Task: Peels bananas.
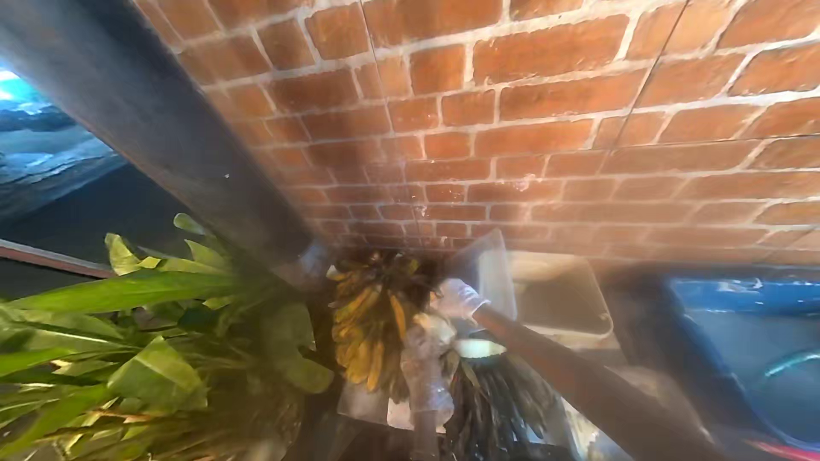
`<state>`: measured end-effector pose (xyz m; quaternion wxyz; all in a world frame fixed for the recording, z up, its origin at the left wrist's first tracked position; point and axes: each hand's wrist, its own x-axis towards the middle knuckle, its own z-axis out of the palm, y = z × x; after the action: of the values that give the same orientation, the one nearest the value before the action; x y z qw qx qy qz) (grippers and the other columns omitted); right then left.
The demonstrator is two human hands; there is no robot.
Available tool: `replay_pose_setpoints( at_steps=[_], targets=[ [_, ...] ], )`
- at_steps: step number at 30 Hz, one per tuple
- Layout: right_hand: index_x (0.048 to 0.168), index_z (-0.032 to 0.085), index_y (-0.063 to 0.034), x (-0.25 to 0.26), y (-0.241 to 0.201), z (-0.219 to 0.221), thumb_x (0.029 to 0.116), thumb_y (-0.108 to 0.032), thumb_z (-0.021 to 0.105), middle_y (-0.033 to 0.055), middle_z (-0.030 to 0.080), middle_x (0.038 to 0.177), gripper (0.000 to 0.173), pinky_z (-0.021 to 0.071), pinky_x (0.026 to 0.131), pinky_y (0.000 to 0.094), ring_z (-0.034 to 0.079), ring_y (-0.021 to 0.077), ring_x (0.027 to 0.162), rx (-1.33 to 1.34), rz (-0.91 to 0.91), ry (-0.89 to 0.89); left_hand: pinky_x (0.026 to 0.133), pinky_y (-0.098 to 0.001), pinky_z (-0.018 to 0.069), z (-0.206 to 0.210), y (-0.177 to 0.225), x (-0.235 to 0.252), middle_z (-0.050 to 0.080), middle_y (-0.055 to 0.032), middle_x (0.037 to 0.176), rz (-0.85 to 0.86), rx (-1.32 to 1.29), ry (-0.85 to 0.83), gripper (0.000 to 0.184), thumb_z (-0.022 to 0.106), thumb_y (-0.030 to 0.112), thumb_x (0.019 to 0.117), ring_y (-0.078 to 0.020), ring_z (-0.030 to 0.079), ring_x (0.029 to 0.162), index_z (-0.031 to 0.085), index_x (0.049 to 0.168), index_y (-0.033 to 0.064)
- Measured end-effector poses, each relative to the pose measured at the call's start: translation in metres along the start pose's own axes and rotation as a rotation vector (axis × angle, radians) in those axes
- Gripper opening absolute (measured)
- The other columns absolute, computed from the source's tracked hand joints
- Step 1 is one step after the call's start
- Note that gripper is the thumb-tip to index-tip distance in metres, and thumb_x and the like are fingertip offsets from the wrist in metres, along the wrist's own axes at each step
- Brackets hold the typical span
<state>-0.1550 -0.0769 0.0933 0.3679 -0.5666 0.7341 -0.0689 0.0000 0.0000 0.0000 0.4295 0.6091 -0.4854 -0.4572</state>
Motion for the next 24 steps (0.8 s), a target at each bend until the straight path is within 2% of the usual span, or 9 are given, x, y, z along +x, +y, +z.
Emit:
replay_pose_setpoints(
  at_steps=[1,3,5,8,11,14,16,20,24],
  targets=[
    [0.102,0.072,-0.0046,-0.004,-0.004,0.001,0.0915,-0.043,0.069,0.0179,0.071,0.105,0.040,0.0545,0.087,0.0603,0.069,0.0348,0.101,0.008,0.013,-0.013,0.094,-0.0499,0.0572,0.007,0.003,-0.001,0.073,-0.0123,0.114,0.021,0.182,0.088,0.056,0.081,0.035,0.0862,-0.0249,0.070,0.105,0.063,0.131,0.0064],
    [0.103,0.071,-0.0042,-0.009,-0.007,0.002,0.0899,-0.043,0.071,0.0181,0.071,0.105,0.041,0.0543,0.086,0.0599,0.069,0.0345,0.100,0.015,0.030,-0.041,0.095,-0.0574,0.0529,0.019,0.017,-0.003,0.073,-0.0161,0.112,-0.010,0.374,0.217,0.067,0.088,0.044,0.0763,-0.0327,0.068,0.107,0.066,0.127,0.0061],
    [0.105,0.071,-0.0027,-0.013,-0.006,0.000,0.0895,-0.042,0.073,0.0193,0.070,0.108,0.043,0.0541,0.087,0.0595,0.068,0.0352,0.102,0.001,0.045,-0.057,0.092,-0.0591,0.0528,0.029,0.024,-0.001,0.073,-0.0159,0.109,-0.059,0.418,0.292,0.062,0.086,0.051,0.0769,-0.0346,0.068,0.107,0.071,0.119,0.0082],
    [0.104,0.070,-0.0030,-0.013,-0.001,-0.004,0.0898,-0.040,0.071,0.0187,0.070,0.107,0.040,0.0553,0.086,0.0579,0.069,0.0342,0.101,-0.032,0.063,-0.016,0.086,-0.0575,0.0554,0.044,0.034,-0.001,0.072,-0.0148,0.103,-0.096,0.332,0.343,0.055,0.087,0.049,0.0765,-0.0331,0.068,0.101,0.072,0.110,0.0085],
    [0.105,0.070,-0.0033,-0.018,-0.001,-0.004,0.0914,-0.036,0.069,0.0186,0.071,0.111,0.035,0.0558,0.087,0.0587,0.069,0.0350,0.105,-0.065,0.076,0.039,0.086,-0.0565,0.0560,0.053,0.051,-0.006,0.071,-0.0163,0.107,-0.134,0.339,0.322,0.052,0.082,0.045,0.0834,-0.0331,0.068,0.102,0.069,0.117,0.0073],
    [0.111,0.069,-0.0042,-0.030,-0.006,-0.009,0.0920,-0.028,0.068,0.0182,0.070,0.117,0.031,0.0563,0.089,0.0587,0.069,0.0354,0.111,-0.102,0.090,0.077,0.085,-0.0559,0.0574,0.066,0.041,0.009,0.071,-0.0160,0.110,-0.154,0.509,0.339,0.056,0.077,0.050,0.0862,-0.0325,0.069,0.103,0.067,0.124,0.0093],
    [0.114,0.069,-0.0041,-0.035,-0.006,-0.014,0.0911,-0.026,0.068,0.0181,0.069,0.121,0.032,0.0560,0.090,0.0589,0.068,0.0357,0.114,-0.136,0.106,0.091,0.083,-0.0544,0.0581,0.069,0.045,0.011,0.072,-0.0137,0.107,-0.151,0.532,0.332,0.055,0.080,0.051,0.0834,-0.0307,0.070,0.101,0.069,0.120,0.0112],
    [0.116,0.069,-0.0030,-0.037,0.002,-0.017,0.0899,-0.022,0.068,0.0182,0.069,0.122,0.032,0.0559,0.090,0.0596,0.067,0.0366,0.115,-0.171,0.127,0.130,0.085,-0.0551,0.0569,0.059,0.045,0.007,0.072,-0.0123,0.105,-0.074,0.349,0.277,0.051,0.087,0.042,0.0794,-0.0295,0.069,0.100,0.071,0.118,0.0118],
    [0.118,0.068,-0.0022,-0.034,0.006,-0.016,0.0892,-0.019,0.070,0.0192,0.069,0.121,0.033,0.0565,0.086,0.0601,0.068,0.0381,0.112,-0.181,0.154,0.150,0.091,-0.0532,0.0554,0.026,0.035,0.013,0.075,-0.0096,0.101,-0.012,0.271,0.078,0.023,0.081,0.027,0.0875,-0.0259,0.070,0.100,0.078,0.105,0.0124]
  ],
)
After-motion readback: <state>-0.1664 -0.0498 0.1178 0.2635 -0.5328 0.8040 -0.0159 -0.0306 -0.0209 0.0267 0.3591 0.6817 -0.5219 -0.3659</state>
